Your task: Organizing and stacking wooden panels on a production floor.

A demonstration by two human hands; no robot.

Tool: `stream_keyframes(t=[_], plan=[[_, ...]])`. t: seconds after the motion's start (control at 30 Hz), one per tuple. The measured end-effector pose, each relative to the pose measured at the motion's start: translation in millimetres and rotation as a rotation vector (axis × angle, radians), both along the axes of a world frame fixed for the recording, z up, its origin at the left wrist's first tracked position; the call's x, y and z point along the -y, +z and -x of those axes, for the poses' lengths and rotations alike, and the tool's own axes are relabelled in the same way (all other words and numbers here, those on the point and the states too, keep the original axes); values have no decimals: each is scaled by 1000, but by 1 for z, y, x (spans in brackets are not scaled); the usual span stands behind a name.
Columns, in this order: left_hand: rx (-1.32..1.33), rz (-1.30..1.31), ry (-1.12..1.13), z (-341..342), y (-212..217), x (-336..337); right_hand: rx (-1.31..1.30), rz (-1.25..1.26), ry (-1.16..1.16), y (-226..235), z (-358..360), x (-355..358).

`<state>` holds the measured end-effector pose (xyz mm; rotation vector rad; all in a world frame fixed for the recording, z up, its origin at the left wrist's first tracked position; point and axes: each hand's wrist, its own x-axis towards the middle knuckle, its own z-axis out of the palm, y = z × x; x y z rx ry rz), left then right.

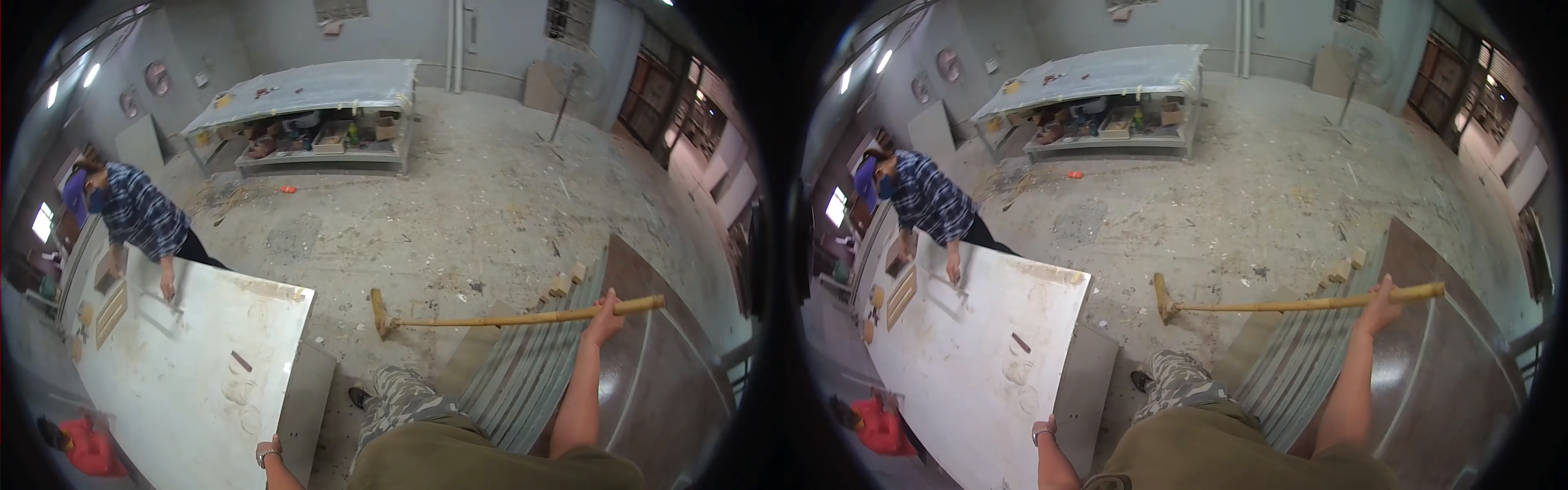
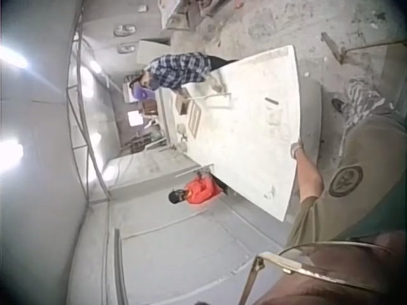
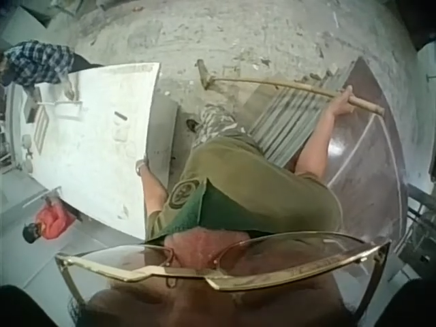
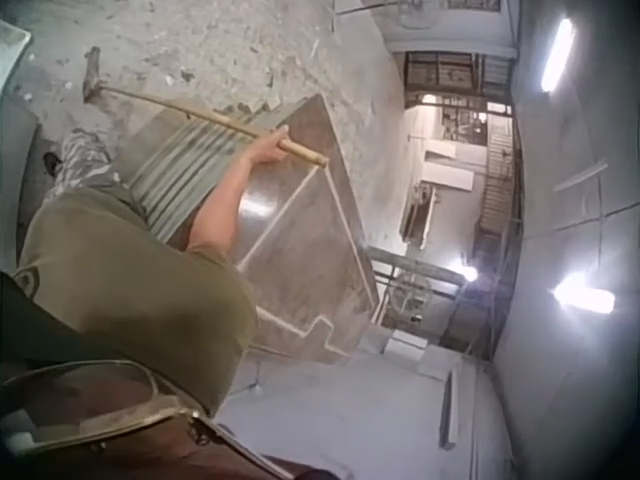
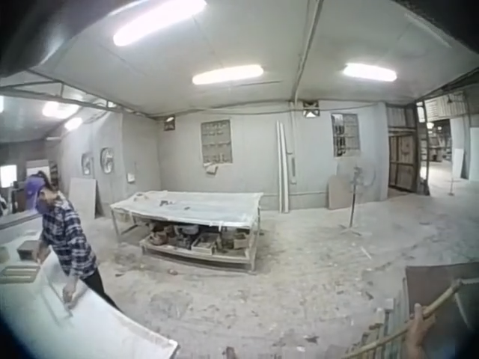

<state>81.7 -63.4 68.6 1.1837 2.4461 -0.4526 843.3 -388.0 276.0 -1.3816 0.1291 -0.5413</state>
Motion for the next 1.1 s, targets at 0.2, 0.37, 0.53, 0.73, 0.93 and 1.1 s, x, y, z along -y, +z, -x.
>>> stream_keyframes(t=[0.2, 0.37, 0.53, 0.73, 0.93, 1.1], plan=[[6, 125, -141, 23, -23, -12, 41, -12, 10, -9, -8, -5], [-8, 104, -198, 41, -37, -16, 30, -38, -15, -1, 5, -11], [31, 75, 20, 30, -45, -9, 39, 23, -5, -1, 7, 3], [99, 136, 9, 59, -63, -20, 0, 15, 16, -4, -5, -8], [76, 119, 47, 16, -36, -8, -10, 86, -40, -8, -5, 12], [59, 64, 51, 30, -29, 0, -44, 24, 8, -2, -7, 8]])
